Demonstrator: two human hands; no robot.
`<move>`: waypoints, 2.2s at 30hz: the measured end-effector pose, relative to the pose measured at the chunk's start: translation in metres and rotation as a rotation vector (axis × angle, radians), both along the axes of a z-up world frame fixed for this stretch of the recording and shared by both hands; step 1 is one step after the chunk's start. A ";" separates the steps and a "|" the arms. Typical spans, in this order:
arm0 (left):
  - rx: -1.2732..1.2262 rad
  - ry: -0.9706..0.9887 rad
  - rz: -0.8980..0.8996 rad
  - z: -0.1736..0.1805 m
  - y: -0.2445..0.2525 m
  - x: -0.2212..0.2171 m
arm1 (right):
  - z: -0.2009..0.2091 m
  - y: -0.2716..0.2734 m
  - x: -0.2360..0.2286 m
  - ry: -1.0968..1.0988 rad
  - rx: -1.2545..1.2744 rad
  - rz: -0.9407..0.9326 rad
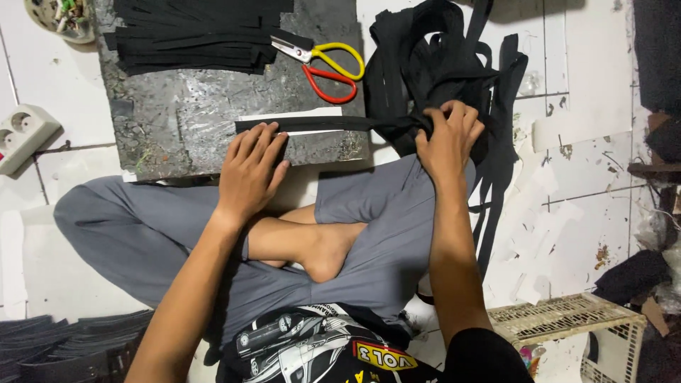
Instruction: Cutting long strips of black material to length using a white template and scissors.
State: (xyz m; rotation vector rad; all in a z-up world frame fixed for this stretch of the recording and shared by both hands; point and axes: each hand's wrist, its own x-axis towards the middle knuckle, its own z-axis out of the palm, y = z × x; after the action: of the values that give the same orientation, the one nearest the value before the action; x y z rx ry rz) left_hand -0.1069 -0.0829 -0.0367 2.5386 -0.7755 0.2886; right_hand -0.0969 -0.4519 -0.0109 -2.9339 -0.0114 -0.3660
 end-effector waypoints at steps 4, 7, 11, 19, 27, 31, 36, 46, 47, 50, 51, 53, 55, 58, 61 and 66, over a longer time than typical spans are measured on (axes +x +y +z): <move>-0.028 0.008 0.001 0.003 -0.002 0.000 | -0.012 -0.003 -0.005 -0.032 0.061 0.007; -0.108 0.005 0.036 0.011 -0.014 0.001 | -0.010 0.015 -0.006 -0.179 0.124 0.123; -0.248 0.029 0.030 0.029 -0.048 0.005 | 0.000 0.063 -0.012 -0.257 0.142 0.305; -0.485 0.371 -0.070 0.033 -0.076 0.034 | 0.005 0.118 -0.007 -0.366 0.355 0.373; -0.347 0.213 0.081 0.038 -0.017 0.052 | -0.004 0.113 -0.005 -0.297 0.362 0.228; -0.308 0.177 0.150 0.037 0.012 0.054 | -0.012 0.103 -0.005 -0.309 0.339 0.175; -0.296 0.044 0.249 0.020 0.049 0.050 | -0.023 0.088 -0.001 -0.287 0.247 0.055; -0.226 0.006 0.528 0.020 0.067 0.044 | -0.001 0.095 -0.009 -0.385 0.386 0.079; -0.160 -0.028 0.484 0.033 0.055 0.039 | 0.005 0.099 -0.013 -0.402 0.409 0.126; -0.167 -0.043 0.301 0.061 0.012 0.030 | 0.024 0.121 -0.017 -0.423 0.464 0.255; -0.234 -0.013 0.162 0.069 -0.003 0.026 | 0.031 0.130 -0.019 -0.415 0.498 0.335; -0.272 0.113 0.041 0.083 -0.031 0.024 | 0.033 0.144 -0.019 -0.407 0.504 0.380; -0.307 0.239 -0.079 0.082 -0.045 0.019 | 0.030 0.153 -0.020 -0.395 0.514 0.426; -0.383 0.371 -0.025 0.061 -0.040 0.016 | 0.020 0.152 -0.017 -0.426 0.554 0.383; -0.390 0.405 0.091 0.047 -0.010 0.014 | 0.010 0.135 -0.017 -0.326 0.585 0.425; -0.545 0.205 0.319 0.035 0.076 0.014 | 0.011 0.094 -0.011 -0.173 0.449 0.314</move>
State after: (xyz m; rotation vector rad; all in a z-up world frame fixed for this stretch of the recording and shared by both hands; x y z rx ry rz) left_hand -0.0933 -0.0073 -0.0018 2.1135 -0.1717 0.2891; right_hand -0.1083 -0.3579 -0.0003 -2.4005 -0.3600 -0.4959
